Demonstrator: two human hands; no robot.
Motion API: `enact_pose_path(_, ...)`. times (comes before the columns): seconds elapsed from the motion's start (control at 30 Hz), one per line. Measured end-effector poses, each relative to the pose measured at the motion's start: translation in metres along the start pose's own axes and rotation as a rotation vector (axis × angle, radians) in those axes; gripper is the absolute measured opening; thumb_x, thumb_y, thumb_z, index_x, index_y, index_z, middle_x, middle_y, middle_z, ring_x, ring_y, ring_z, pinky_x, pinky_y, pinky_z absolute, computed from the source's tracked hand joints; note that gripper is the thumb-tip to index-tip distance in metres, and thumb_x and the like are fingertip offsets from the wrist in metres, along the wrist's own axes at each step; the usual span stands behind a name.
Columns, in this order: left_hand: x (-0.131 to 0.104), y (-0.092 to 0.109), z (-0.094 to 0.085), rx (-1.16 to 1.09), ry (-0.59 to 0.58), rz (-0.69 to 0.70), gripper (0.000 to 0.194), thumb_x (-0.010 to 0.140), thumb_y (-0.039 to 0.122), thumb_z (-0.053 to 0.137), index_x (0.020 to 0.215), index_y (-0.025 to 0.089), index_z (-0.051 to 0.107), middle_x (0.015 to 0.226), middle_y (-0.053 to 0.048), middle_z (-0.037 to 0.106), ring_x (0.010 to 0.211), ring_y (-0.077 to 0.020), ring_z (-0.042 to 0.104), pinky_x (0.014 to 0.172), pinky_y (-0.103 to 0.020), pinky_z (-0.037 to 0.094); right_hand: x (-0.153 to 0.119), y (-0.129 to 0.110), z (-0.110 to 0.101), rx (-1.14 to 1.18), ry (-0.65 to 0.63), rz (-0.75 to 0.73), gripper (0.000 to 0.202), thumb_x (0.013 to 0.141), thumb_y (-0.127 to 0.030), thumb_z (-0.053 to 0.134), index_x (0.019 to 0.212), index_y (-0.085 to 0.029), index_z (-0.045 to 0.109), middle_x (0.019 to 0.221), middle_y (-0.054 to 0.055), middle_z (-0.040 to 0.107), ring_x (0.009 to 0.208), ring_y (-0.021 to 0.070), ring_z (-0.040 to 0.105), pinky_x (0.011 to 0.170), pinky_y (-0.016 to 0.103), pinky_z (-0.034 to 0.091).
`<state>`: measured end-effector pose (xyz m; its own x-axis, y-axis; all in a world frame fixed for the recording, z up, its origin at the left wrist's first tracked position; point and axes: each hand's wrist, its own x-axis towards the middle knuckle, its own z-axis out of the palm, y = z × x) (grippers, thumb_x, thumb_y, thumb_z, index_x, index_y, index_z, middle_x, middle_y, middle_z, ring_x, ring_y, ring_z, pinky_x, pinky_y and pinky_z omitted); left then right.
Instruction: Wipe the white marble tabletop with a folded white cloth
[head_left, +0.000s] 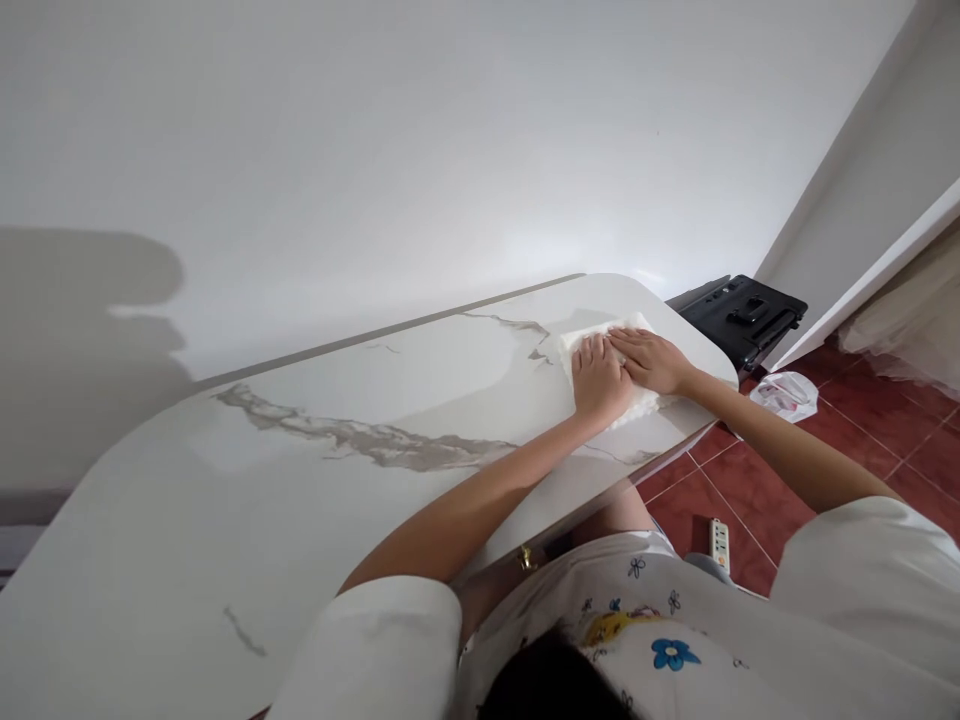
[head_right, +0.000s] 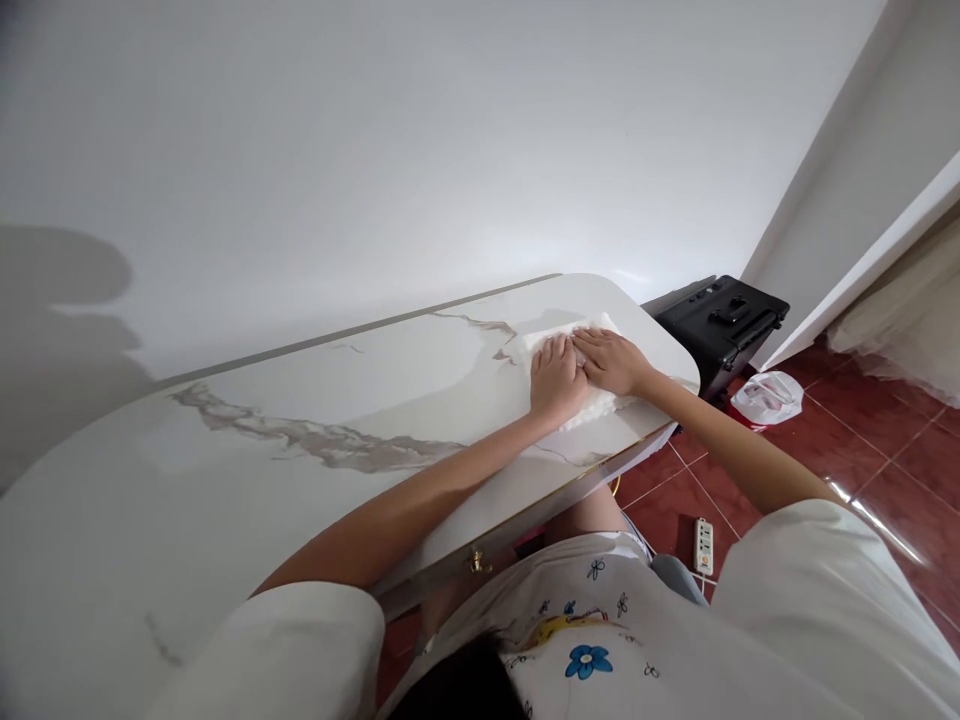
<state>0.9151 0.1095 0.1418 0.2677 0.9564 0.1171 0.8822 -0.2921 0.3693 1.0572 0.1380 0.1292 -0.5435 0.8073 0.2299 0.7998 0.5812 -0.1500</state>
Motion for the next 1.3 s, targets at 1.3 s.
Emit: enact_pose_path(1.3,0.159,-0.027,0.033,-0.077,0.103,-0.038,0.045,0.091,0.018,0.032,0.135,0.006,0.038,0.145,-0.015,0.037,0.137,-0.0255,0.026,0.113,-0.039,0.018,0.131,0.137,0.035,0.045,0.003,-0.047,0.05,0.089,-0.029,0.032,0.133,-0.013,0.049,0.137,0.009,0.049,0.128,0.0219,0.042,0.107,0.042,0.032)
